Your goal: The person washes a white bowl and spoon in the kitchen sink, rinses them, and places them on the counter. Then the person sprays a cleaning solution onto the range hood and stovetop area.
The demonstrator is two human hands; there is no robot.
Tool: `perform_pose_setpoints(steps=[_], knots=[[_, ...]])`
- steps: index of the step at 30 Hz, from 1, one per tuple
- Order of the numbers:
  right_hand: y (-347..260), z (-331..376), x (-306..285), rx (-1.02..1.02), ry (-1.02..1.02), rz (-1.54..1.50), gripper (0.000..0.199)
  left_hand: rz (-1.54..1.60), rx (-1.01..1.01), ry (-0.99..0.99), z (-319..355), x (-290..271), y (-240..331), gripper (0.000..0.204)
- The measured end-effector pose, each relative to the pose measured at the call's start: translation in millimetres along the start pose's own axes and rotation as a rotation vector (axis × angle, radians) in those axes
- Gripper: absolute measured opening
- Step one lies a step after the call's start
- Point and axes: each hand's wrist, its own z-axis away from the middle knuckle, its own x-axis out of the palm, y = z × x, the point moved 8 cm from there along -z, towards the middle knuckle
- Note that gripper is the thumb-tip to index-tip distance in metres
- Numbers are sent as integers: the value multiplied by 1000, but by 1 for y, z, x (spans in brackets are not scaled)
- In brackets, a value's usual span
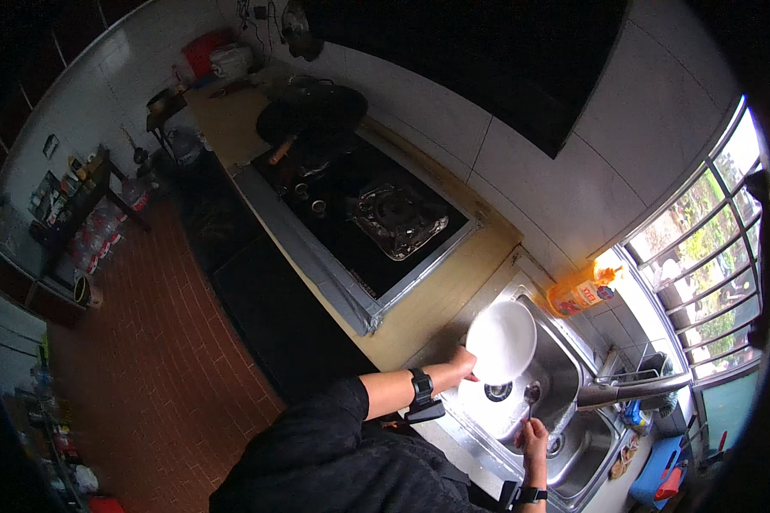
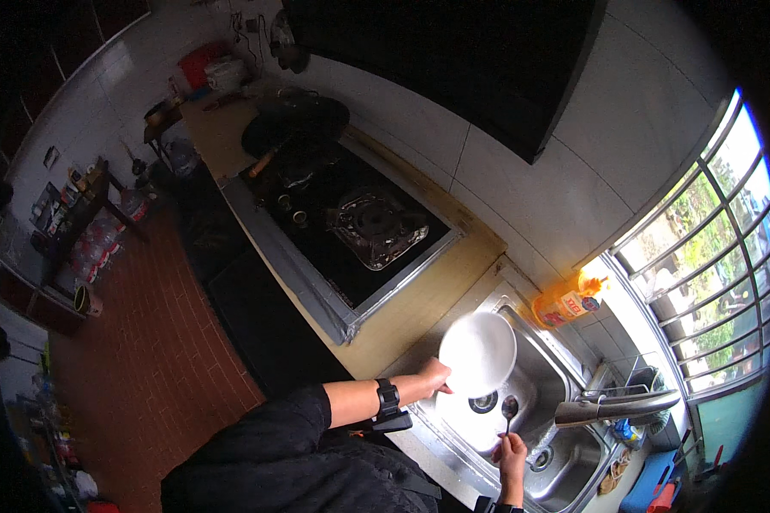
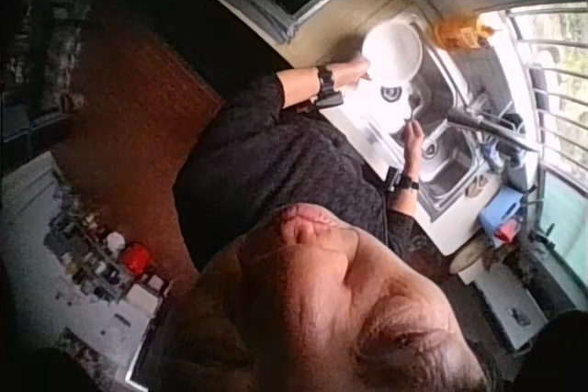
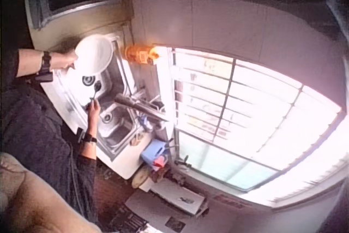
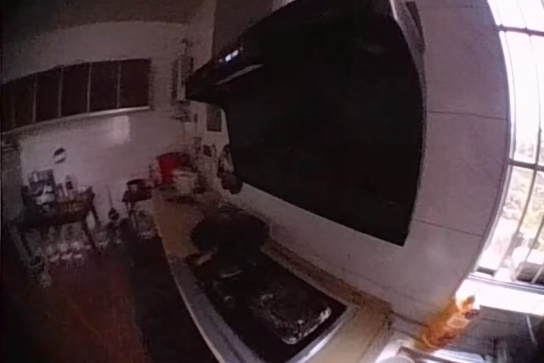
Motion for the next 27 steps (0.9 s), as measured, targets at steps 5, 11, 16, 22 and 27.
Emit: perform_pose_setpoints(steps=[5, 11, 16, 22, 27], knots=[[2, 17, -10, -164, 170, 205, 12, -875, 724, -41, 32, 30, 51, 26], [-17, 26, -7, -402, 340, 642, 9, -618, 1001, -194, 41, 50, 71, 25], [-49, 43, 9, -840, 522, 967, 9, -479, 327, -224, 21, 33, 41, 32], [-34, 70, -6, -734, 783, 865, 9, -416, -4, -245, 30, 23, 16, 45], [1, 109, -32, -601, 857, 537, 6, -522, -165, -314, 42, 21, -7, 55]])
